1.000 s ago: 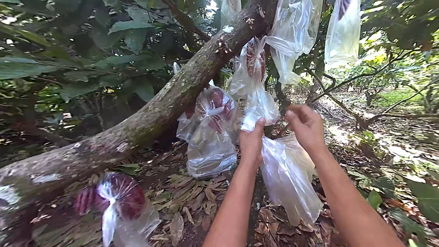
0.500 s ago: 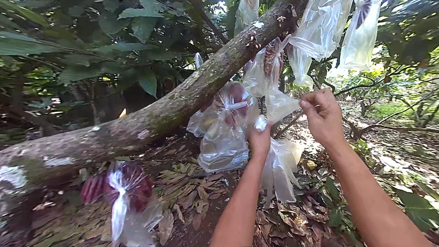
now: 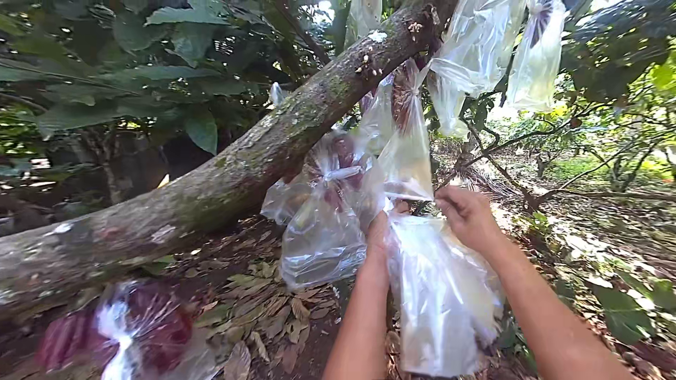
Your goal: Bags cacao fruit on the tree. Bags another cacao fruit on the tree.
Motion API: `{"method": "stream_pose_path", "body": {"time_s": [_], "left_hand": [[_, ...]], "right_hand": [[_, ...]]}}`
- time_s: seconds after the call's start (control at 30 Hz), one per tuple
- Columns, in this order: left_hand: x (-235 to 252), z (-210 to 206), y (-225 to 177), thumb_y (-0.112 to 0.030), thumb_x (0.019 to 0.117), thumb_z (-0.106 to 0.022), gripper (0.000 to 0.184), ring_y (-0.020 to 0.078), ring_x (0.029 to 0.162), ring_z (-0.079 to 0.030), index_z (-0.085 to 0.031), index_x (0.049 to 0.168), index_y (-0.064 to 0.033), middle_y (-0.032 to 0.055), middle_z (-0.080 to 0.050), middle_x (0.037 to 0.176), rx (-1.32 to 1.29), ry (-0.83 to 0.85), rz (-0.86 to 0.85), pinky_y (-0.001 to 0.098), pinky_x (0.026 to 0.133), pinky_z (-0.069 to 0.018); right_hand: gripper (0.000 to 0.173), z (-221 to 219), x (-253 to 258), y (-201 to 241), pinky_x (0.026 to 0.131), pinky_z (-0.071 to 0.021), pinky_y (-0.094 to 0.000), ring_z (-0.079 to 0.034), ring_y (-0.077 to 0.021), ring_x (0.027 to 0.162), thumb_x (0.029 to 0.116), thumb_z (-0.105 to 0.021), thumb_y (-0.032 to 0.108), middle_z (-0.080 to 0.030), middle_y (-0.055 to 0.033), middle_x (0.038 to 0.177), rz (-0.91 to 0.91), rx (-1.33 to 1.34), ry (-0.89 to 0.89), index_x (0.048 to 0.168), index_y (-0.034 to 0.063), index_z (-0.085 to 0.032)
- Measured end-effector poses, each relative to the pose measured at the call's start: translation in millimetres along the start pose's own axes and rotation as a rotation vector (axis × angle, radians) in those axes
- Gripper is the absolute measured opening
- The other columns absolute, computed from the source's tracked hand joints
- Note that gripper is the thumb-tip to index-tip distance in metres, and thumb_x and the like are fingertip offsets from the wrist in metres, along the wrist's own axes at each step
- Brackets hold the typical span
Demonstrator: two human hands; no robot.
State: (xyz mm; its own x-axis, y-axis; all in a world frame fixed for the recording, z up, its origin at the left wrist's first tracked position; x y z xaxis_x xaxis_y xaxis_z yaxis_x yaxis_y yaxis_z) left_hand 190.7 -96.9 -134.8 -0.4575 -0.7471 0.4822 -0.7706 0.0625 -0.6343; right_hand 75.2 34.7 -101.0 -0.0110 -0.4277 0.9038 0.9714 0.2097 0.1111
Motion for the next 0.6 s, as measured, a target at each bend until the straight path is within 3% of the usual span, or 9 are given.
{"method": "stream_pose_path", "body": {"time_s": [0.13,0.27,0.33,0.37,0.4,0.47,0.5,0.53,0.6], "left_hand": [[13,23,16,-0.043,0.1116,-0.02,0.057,0.0038,0.077,-0.065,-0.063,0.11,-0.0063,0.0,-0.069,0.086,-0.002,0.26,-0.044,0.0194,0.07,-0.0552],[12,-1,11,-0.056,0.1076,-0.011,0.063,-0.0013,0.068,-0.06,-0.057,0.11,-0.0133,-0.0046,-0.064,0.082,-0.136,0.198,0.06,0.0148,0.059,-0.0517],[4,-9,6,-0.045,0.111,-0.005,0.059,-0.0007,0.104,-0.062,-0.04,0.145,-0.0109,-0.0019,-0.062,0.121,0.088,0.145,-0.073,0.0211,0.086,-0.0552],[5,-11,8,-0.04,0.1111,-0.002,0.059,0.0001,0.119,-0.056,-0.028,0.154,-0.008,0.0003,-0.055,0.136,0.181,0.172,-0.128,0.0234,0.098,-0.0513],[6,-15,12,-0.037,0.1109,-0.001,0.057,-0.0014,0.119,-0.054,-0.026,0.153,-0.0081,-0.0012,-0.053,0.136,0.189,0.197,-0.145,0.0221,0.099,-0.0497],[6,-22,19,-0.043,0.111,-0.006,0.053,-0.0065,0.086,-0.062,-0.05,0.129,-0.0185,-0.0091,-0.065,0.102,-0.064,0.198,-0.029,0.0143,0.073,-0.0542],[9,-20,22,-0.054,0.1083,-0.014,0.059,-0.004,0.061,-0.059,-0.062,0.106,-0.0188,-0.0063,-0.067,0.078,-0.276,0.229,0.086,0.0134,0.052,-0.049],[14,-11,24,-0.064,0.1029,-0.028,0.064,0.0012,0.051,-0.056,-0.067,0.096,-0.0136,-0.001,-0.065,0.071,-0.47,0.353,0.19,0.0158,0.044,-0.0453],[19,8,26,-0.064,0.092,-0.056,0.063,0.0097,0.055,-0.06,-0.07,0.105,-0.004,0.0076,-0.067,0.082,-0.728,0.642,0.332,0.0206,0.048,-0.0489]], "right_hand": [[0.024,-10,-5,0,0.086,-0.0586,-0.0487,-0.072,-0.025,0.094,0.1025,-0.054,0.016,-0.074,-0.0125,0.1,-0.099,0.011,0.091,0.112,0.002,-0.072],[0.021,-2,-5,14,0.08,-0.0594,-0.0515,-0.073,-0.028,0.091,0.1006,-0.056,0.011,-0.074,-0.0141,0.099,-0.017,-0.02,0.07,0.108,0.0018,-0.073],[0.017,2,-3,18,0.078,-0.0592,-0.0528,-0.073,-0.0298,0.09,0.0983,-0.059,0.009,-0.074,-0.0154,0.096,0.053,0.013,0.08,0.104,0.0001,-0.073],[0.017,3,-1,19,0.079,-0.059,-0.0525,-0.073,-0.0296,0.091,0.0983,-0.061,0.009,-0.074,-0.0157,0.096,0.073,0.056,0.093,0.104,-0.001,-0.073],[0.017,6,1,20,0.081,-0.0591,-0.0511,-0.073,-0.0287,0.09,0.0985,-0.061,0.008,-0.074,-0.0161,0.095,0.085,0.122,0.107,0.104,-0.0028,-0.072],[0.018,10,3,19,0.082,-0.0589,-0.0448,-0.073,-0.0249,0.087,0.1006,-0.056,0.004,-0.074,-0.0169,0.095,0.064,0.295,0.136,0.106,-0.0067,-0.069],[0.019,10,3,17,0.079,-0.0594,-0.0399,-0.072,-0.0216,0.083,0.1016,-0.053,0.003,-0.073,-0.0165,0.093,0.039,0.356,0.133,0.106,-0.0076,-0.068],[0.02,9,1,14,0.074,-0.0567,-0.0381,-0.068,-0.0206,0.077,0.1015,-0.053,0.004,-0.07,-0.0166,0.089,0.016,0.372,0.111,0.106,-0.0085,-0.067],[0.02,5,-2,3,0.074,-0.0553,-0.0413,-0.067,-0.0224,0.077,0.1013,-0.054,0.008,-0.069,-0.0163,0.086,0.005,0.293,0.075,0.105,-0.0062,-0.068]]}}
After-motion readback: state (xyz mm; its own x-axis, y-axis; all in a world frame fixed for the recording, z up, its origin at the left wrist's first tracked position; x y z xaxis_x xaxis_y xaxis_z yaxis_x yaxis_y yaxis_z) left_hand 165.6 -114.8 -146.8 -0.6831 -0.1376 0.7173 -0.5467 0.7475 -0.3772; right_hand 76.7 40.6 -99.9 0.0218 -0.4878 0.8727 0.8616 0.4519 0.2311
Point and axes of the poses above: each hand's wrist, its own x-axis towards the middle knuckle, its own z-axis out of the back of the hand, y = z × x, the point moved 2 cm from there along x, towards the middle knuckle
